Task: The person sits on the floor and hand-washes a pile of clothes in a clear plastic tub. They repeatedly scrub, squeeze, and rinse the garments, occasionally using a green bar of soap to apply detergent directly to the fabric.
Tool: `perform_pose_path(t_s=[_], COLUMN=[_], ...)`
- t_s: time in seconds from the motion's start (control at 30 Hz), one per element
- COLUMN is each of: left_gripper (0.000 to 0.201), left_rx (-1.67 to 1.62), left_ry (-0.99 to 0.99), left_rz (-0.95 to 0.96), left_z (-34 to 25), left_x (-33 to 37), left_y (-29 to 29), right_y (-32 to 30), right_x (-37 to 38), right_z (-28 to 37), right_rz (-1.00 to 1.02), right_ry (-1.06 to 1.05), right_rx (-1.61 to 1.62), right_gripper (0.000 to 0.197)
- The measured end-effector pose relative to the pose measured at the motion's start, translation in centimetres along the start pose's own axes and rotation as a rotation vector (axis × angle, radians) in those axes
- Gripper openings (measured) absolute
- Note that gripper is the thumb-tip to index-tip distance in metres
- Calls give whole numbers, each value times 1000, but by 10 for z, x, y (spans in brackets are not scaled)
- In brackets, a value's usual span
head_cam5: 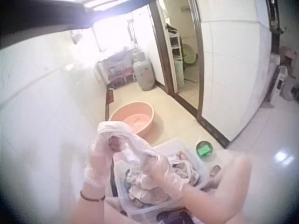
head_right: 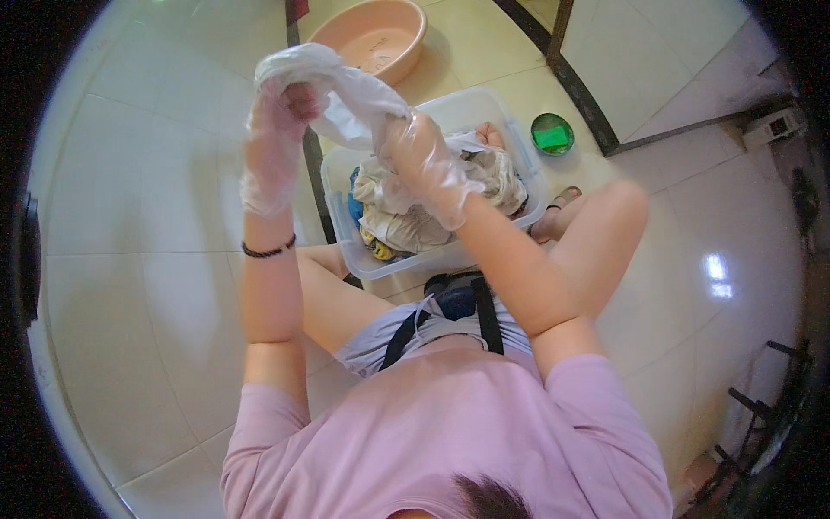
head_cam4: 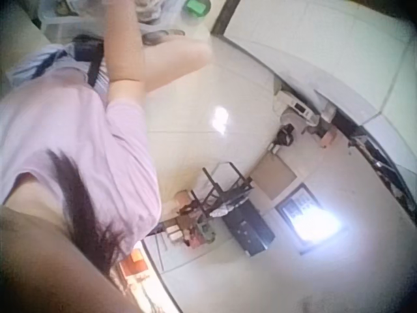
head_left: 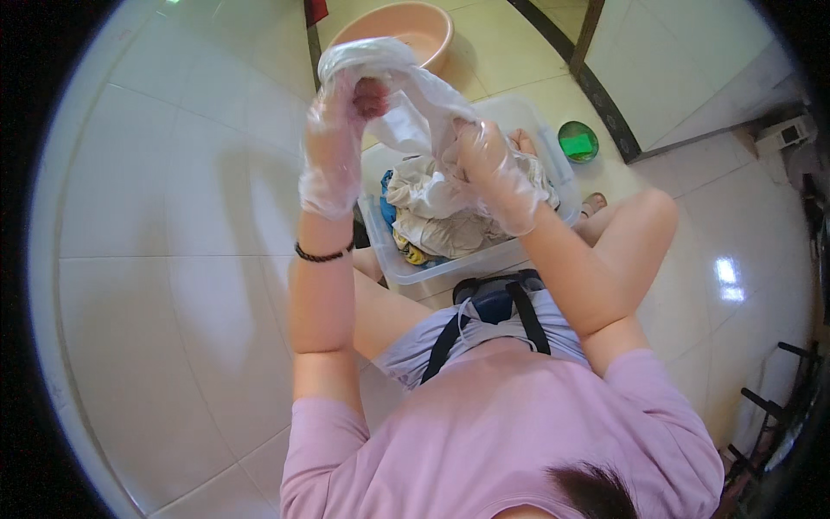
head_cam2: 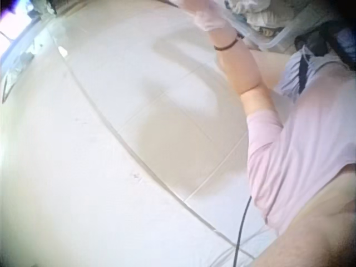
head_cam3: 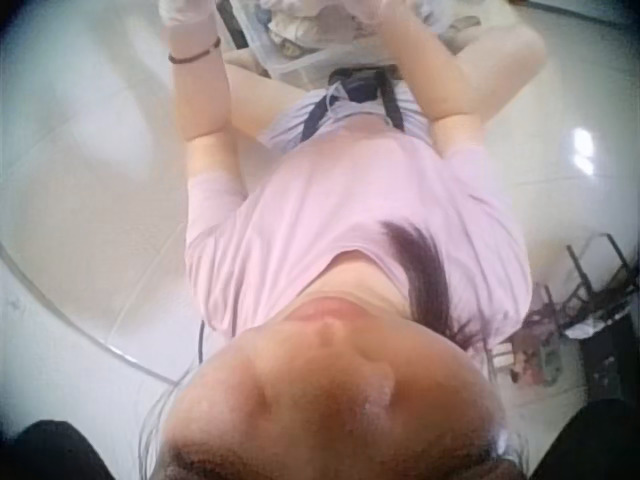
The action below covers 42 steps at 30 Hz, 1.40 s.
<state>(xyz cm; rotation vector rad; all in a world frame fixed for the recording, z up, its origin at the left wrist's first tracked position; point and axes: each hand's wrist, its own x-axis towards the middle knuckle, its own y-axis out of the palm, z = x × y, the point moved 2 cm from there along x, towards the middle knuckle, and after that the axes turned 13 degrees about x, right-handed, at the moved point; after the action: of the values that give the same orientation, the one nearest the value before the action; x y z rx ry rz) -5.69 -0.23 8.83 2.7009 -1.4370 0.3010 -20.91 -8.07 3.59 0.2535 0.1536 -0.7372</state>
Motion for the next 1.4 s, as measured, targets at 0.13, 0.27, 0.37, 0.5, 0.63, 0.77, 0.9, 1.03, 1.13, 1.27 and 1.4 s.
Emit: perform_pose_path(t_s=[0.13,0.27,0.37,0.5,0.63,0.77,0.9,1.03,1.13,1.27,1.4], left_gripper=[38,27,20,25,26,16,16,13,18,31,54], left_rx=[460,1082,1227,1418,1366,1487,1543,1826,1950,1999,1390], left_ry=[320,271,379,579,733,689,325,69,-105,-7,102], left_rz=[-122,120,196,198,416,851,914,1171,1202,1245,429], left_z=[78,103,99,74,74,105,158,217,246,211,133], left_x=[-54,-93,-92,-99,-120,-147,-133,-121,-110,-93,-61], left_y=[32,50,48,32,10,-11,-25,-14,-27,-3,82], right_y=[-26,-38,-55,-87,-139,-182,-172,-162,-143,-106,-77], right_x=[27,43,69,99,148,169,153,126,97,71,50], right_z=[-32,-58,-62,-49,-22,45,119,179,209,214,194], right_rz=[108,217,224,106,-65,-172,-228,-205,-155,-47,31], right_ry=[-219,-49,-309,-132,-254,-356,-514,-701,-849,-1012,-1090], right_rx=[572,661,-67,153,85,154,68,-72,-176,-279,-439], right_gripper=[31,29,32,30,26,25,24,22,22,21,21])
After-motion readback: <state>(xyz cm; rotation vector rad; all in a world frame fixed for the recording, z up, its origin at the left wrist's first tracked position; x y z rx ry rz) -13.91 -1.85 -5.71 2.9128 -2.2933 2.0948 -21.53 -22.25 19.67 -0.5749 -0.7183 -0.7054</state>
